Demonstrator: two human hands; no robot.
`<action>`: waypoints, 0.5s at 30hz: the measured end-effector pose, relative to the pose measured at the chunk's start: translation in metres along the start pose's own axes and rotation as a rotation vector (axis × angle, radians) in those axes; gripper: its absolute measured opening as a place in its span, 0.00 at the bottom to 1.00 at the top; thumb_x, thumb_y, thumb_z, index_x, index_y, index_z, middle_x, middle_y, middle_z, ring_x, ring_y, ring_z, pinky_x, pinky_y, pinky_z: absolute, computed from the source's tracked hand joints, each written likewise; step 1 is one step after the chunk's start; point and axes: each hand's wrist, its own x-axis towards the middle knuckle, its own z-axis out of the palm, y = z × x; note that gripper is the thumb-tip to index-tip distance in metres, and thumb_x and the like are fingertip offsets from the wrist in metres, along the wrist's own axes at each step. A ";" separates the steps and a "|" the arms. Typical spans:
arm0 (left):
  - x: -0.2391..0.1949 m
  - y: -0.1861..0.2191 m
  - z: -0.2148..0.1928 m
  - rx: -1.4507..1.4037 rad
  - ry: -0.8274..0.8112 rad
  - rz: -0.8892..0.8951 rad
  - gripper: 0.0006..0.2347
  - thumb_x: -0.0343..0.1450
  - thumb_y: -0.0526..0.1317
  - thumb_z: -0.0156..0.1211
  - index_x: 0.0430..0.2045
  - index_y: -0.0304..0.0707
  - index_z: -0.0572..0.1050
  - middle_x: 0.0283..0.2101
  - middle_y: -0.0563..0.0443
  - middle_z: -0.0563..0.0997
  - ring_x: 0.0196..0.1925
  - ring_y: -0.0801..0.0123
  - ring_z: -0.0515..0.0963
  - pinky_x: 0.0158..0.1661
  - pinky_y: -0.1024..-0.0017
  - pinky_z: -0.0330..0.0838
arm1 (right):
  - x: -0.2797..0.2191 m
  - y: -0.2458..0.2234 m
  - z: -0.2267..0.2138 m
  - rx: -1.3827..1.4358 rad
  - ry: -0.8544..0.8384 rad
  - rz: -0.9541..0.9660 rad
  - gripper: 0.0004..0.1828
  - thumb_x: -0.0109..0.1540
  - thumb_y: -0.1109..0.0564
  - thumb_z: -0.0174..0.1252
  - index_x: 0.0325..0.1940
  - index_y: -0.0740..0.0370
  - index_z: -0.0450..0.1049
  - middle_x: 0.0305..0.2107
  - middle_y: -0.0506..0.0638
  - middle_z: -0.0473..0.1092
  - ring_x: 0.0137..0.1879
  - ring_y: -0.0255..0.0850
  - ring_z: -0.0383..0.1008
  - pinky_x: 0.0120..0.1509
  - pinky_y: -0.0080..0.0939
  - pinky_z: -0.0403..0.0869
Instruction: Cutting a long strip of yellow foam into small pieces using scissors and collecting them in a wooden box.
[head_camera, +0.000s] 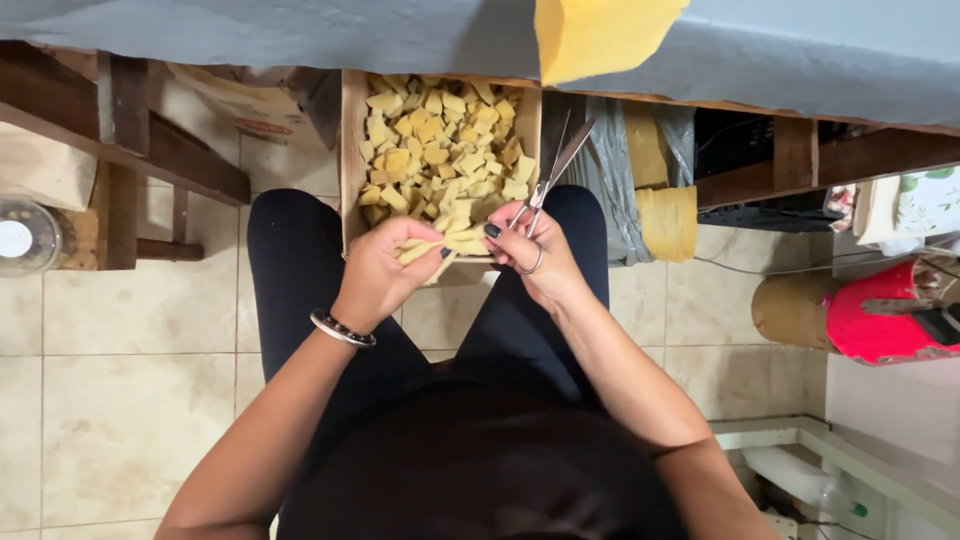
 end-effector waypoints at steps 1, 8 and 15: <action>0.000 0.003 0.000 -0.001 0.003 0.002 0.09 0.63 0.40 0.75 0.36 0.47 0.85 0.34 0.47 0.86 0.32 0.69 0.82 0.36 0.70 0.77 | 0.002 0.000 -0.001 -0.002 -0.003 -0.001 0.14 0.58 0.64 0.69 0.44 0.67 0.74 0.25 0.54 0.74 0.34 0.41 0.82 0.31 0.26 0.77; 0.007 0.014 -0.005 -0.120 -0.076 -0.086 0.17 0.66 0.34 0.69 0.50 0.40 0.80 0.40 0.39 0.85 0.38 0.66 0.82 0.37 0.65 0.80 | -0.012 -0.036 0.012 -0.179 -0.037 -0.101 0.15 0.60 0.60 0.67 0.48 0.69 0.73 0.30 0.56 0.76 0.37 0.41 0.82 0.36 0.28 0.81; 0.022 0.021 -0.023 -0.053 0.148 0.030 0.14 0.65 0.33 0.72 0.44 0.40 0.83 0.37 0.42 0.86 0.35 0.69 0.82 0.36 0.70 0.79 | -0.058 -0.075 -0.010 -1.008 -0.649 -0.089 0.32 0.58 0.34 0.62 0.52 0.61 0.70 0.36 0.61 0.77 0.41 0.58 0.80 0.40 0.56 0.79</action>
